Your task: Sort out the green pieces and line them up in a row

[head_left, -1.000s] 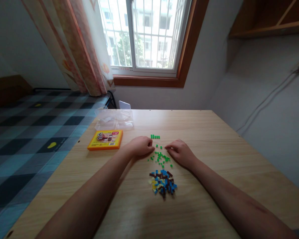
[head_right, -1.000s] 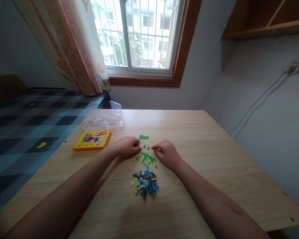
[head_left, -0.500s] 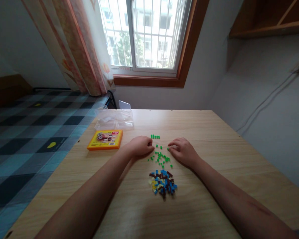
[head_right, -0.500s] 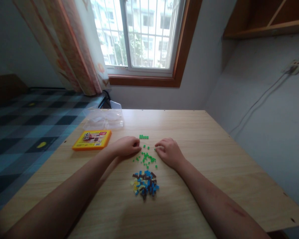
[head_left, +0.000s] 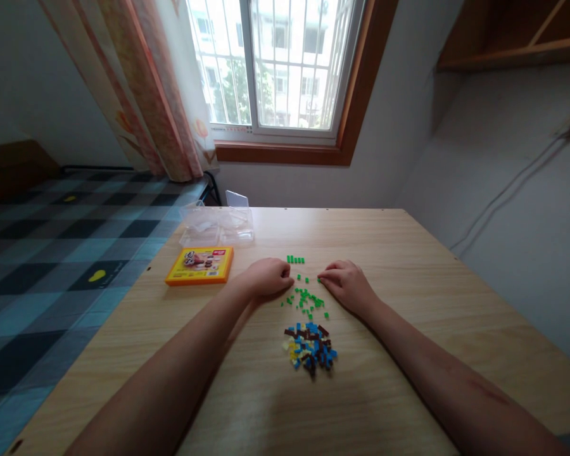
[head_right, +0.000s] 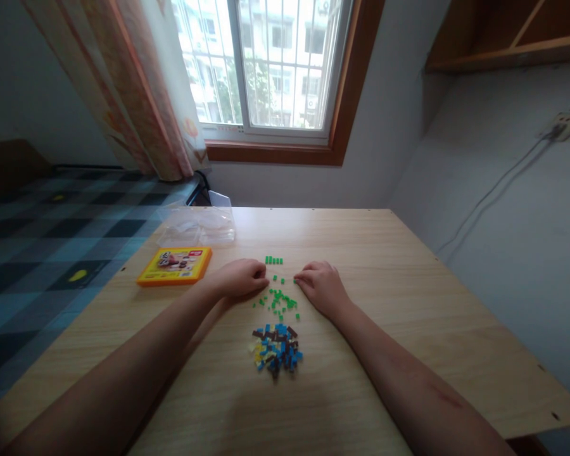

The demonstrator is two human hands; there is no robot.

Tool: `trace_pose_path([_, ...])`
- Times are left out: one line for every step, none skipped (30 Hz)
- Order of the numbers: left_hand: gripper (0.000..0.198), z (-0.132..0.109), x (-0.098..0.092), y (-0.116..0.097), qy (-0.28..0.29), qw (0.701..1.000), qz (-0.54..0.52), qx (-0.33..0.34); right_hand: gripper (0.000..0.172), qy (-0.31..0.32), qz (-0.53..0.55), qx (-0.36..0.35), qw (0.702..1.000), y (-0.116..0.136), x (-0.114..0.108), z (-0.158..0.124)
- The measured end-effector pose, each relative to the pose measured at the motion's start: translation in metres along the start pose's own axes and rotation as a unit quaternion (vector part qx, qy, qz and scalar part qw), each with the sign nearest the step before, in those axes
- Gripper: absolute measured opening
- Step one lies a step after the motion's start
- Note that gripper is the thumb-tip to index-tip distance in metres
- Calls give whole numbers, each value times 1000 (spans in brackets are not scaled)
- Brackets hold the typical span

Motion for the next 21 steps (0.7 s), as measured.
trace_pose_path([29, 0, 0, 0, -2, 1000, 1, 1, 16, -5, -4, 3, 1000, 0, 0, 0])
trace_pose_path([29, 0, 0, 0, -4, 1000, 1, 1, 17, -10, -7, 8, 1000, -1, -1, 0])
trace_pose_path([29, 0, 0, 0, -5, 1000, 2, 1, 16, -16, -9, 14, 1000, 0, -2, 0])
trace_pose_path([28, -1, 0, 0, -5, 1000, 2, 1, 16, -19, -8, 21, 1000, 0, -3, 0])
trace_pose_path([28, -1, 0, 0, -6, 1000, 2, 2, 15, -20, -5, 27, 999, 0, -4, 0])
trace_pose_path([28, 0, 0, 0, -6, 1000, 3, 4, 15, -20, -3, 31, 999, 1, -4, 0])
trace_pose_path([28, 0, 0, 0, -5, 1000, 4, 6, 14, -17, -1, 34, 999, 2, -5, 0])
trace_pose_path([28, 0, 0, -1, -4, 1000, 5, 8, 13, -14, 0, 36, 999, 3, -5, 0])
trace_pose_path([28, 0, 0, -1, -3, 1000, 6, 10, 13, -11, -1, 36, 999, 4, -5, 0])
trace_pose_path([29, 0, 0, -1, -2, 1000, 7, 10, 12, -7, -3, 37, 999, 5, -5, 0])
trace_pose_path([29, 0, 0, -1, 0, 1000, 8, 9, 11, -5, -7, 37, 999, 6, -5, 0])
trace_pose_path([29, 0, 0, -1, 0, 1000, 8, 8, 11, -3, -12, 36, 999, 7, -5, 0])
trace_pose_path([29, 0, 0, -1, 0, 1000, 9, 8, 10, -1, -17, 36, 999, 8, -4, 0])
trace_pose_path([29, 0, -1, -1, 0, 1000, 11, 8, 10, 0, -22, 35, 999, 9, -4, 0])
trace_pose_path([29, 0, -1, -1, 0, 1000, 13, 8, 10, 1, -24, 34, 999, 9, -3, 0])
trace_pose_path([29, 0, -1, -2, 1, 1000, 15, 7, 10, 1, -24, 34, 999, 9, -3, 0])
trace_pose_path([29, 0, -1, -2, 1, 1000, 16, 7, 10, 1, -24, 33, 999, 9, -3, 0])
trace_pose_path([30, 0, -1, -2, 2, 1000, 18, 7, 10, 1, -22, 32, 999, 9, -2, 1])
trace_pose_path([30, 1, -1, -2, 4, 1000, 19, 7, 10, -1, -22, 33, 999, 8, -2, 1])
trace_pose_path([30, 1, -1, -2, 5, 1000, 19, 7, 10, -3, -22, 34, 999, 6, -2, 2])
trace_pose_path([30, 1, -1, -1, 4, 1000, 18, 9, 10, -6, -22, 38, 999, 4, -2, 2])
Point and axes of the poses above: each hand's wrist, its own z-axis towards the middle knuckle, its own x-axis out of the palm, y = z × x, the point moved 6 cm from there along z, towards the middle knuckle, and after that the axes turned 5 degrees about x, right-handed, at the moved point
